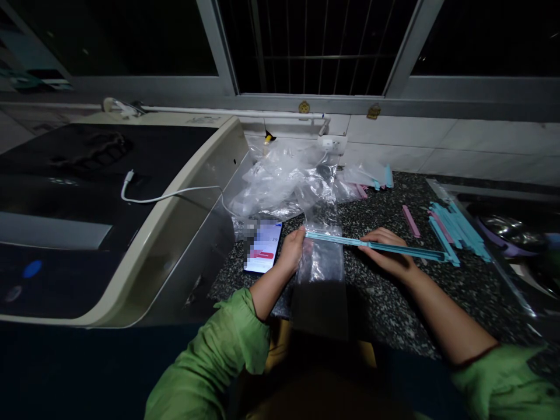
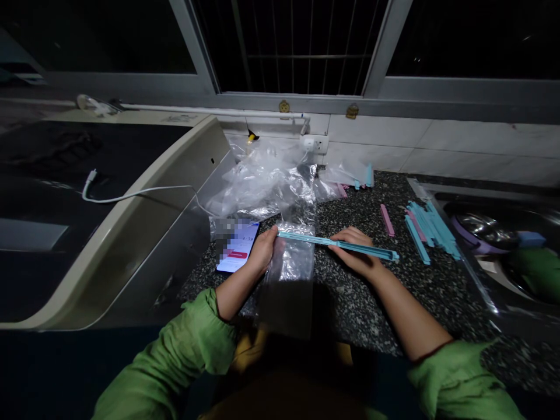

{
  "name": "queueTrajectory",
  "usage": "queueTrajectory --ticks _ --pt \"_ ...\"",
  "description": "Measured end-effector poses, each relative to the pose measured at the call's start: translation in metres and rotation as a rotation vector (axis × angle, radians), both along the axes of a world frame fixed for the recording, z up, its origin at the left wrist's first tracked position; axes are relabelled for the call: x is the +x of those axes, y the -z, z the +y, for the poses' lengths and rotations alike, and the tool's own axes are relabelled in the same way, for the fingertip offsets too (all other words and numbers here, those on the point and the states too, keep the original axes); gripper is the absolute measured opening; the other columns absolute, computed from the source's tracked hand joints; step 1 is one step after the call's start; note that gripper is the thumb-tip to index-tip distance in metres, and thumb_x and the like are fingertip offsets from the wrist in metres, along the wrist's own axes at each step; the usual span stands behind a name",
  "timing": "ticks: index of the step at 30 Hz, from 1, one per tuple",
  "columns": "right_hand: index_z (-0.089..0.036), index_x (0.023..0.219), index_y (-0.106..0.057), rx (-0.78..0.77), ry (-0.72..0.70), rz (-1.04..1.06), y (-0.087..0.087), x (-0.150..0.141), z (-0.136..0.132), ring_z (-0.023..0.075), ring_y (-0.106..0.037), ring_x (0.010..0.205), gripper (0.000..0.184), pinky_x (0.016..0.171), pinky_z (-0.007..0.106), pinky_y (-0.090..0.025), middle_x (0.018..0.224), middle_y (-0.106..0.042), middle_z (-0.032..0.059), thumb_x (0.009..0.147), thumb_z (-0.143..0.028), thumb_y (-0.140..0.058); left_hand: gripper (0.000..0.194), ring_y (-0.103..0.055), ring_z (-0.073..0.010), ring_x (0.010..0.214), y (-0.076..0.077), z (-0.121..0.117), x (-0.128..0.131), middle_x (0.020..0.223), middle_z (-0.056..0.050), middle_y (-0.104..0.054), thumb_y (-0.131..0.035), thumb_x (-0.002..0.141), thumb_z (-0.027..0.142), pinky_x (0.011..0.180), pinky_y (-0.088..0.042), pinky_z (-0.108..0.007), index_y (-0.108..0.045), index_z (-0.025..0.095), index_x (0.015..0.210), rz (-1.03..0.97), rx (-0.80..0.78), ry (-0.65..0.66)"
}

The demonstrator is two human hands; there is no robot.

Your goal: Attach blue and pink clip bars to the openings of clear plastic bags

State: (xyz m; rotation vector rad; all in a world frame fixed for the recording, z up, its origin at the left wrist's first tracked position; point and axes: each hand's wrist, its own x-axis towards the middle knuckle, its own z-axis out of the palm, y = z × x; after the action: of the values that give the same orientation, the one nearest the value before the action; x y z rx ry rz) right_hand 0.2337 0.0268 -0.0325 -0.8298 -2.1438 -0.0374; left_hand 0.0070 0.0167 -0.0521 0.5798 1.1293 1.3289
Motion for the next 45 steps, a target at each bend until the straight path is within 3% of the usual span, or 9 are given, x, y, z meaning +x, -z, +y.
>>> queueTrajectory --ticks 5,8,11,15,22,31,39,45 --pt "-0.021 0.076 -0.061 -0.001 0.051 -0.016 0.004 0.002 0.001 0.0150 -0.061 0.062 0.010 0.057 0.030 -0.050 0.069 -0.067 0.0016 0.078 -0.031 -0.060 0.042 -0.056 -0.0138 0.058 0.002 -0.001 -0.003 0.057 0.000 -0.061 -0.071 0.056 0.051 0.060 -0.041 -0.025 -0.062 0.013 0.072 -0.076 0.113 0.094" --pt "-0.022 0.075 -0.061 -0.030 0.104 -0.022 0.004 0.001 0.000 0.0155 -0.062 0.064 0.012 0.058 0.031 -0.051 0.070 -0.067 0.0016 0.079 -0.033 -0.059 0.042 -0.057 -0.0138 0.062 0.005 -0.002 -0.004 0.061 0.001 -0.062 -0.079 0.046 0.041 0.067 -0.041 -0.026 -0.063 0.014 0.074 -0.099 0.124 0.195" --pt "-0.022 0.074 -0.061 -0.013 0.133 0.002 -0.001 0.001 -0.003 0.0159 -0.062 0.065 0.013 0.059 0.031 -0.051 0.070 -0.067 0.0021 0.079 -0.034 -0.059 0.040 -0.056 -0.0120 0.061 0.008 -0.002 -0.005 0.062 0.001 -0.063 -0.082 0.041 0.031 0.068 -0.040 -0.025 -0.064 0.014 0.072 -0.079 0.107 0.265" --pt "-0.022 0.076 -0.060 0.020 0.180 0.036 -0.006 0.003 -0.004 0.0167 -0.062 0.066 0.011 0.061 0.032 -0.051 0.071 -0.067 0.0025 0.078 -0.033 -0.060 0.040 -0.055 -0.0119 0.060 0.008 -0.002 -0.006 0.065 -0.001 -0.065 -0.081 0.044 0.031 0.064 -0.039 -0.024 -0.067 0.012 0.076 -0.066 0.072 0.328" --pt "-0.024 0.075 -0.060 0.026 0.309 0.188 0.003 0.014 0.007 0.0178 -0.062 0.067 0.010 0.064 0.034 -0.051 0.071 -0.066 0.0012 0.077 -0.034 -0.061 0.041 -0.051 -0.0087 0.053 0.000 -0.008 -0.006 0.060 0.001 -0.063 -0.082 0.042 0.036 0.057 -0.036 -0.022 -0.068 0.013 0.073 -0.108 0.063 0.346" --pt "-0.023 0.074 -0.060 0.014 0.287 0.106 0.009 0.007 0.008 0.0177 -0.062 0.067 0.015 0.064 0.034 -0.051 0.071 -0.066 0.0019 0.079 -0.037 -0.057 0.044 -0.047 -0.0070 0.050 -0.012 0.001 0.010 0.058 0.002 -0.061 -0.083 0.039 0.038 0.054 -0.032 -0.020 -0.069 0.013 0.073 -0.140 0.085 0.351" --pt "-0.023 0.072 -0.059 -0.080 0.250 0.077 0.022 0.002 0.006 0.0182 -0.061 0.065 0.018 0.064 0.036 -0.051 0.069 -0.064 0.0022 0.079 -0.039 -0.055 0.044 -0.044 -0.0063 0.046 -0.006 0.003 0.014 0.052 0.003 -0.058 -0.080 0.042 0.046 0.050 -0.030 -0.020 -0.063 0.012 0.063 -0.077 0.080 0.365" --pt "-0.023 0.076 -0.060 -0.131 0.229 0.071 0.022 -0.001 0.001 0.0189 -0.060 0.067 0.016 0.066 0.037 -0.050 0.072 -0.065 0.0032 0.078 -0.039 -0.057 0.040 -0.042 -0.0059 0.043 -0.005 0.001 0.011 0.049 0.004 -0.055 -0.079 0.044 0.044 0.047 -0.028 -0.020 -0.059 0.012 0.057 -0.068 0.056 0.360"
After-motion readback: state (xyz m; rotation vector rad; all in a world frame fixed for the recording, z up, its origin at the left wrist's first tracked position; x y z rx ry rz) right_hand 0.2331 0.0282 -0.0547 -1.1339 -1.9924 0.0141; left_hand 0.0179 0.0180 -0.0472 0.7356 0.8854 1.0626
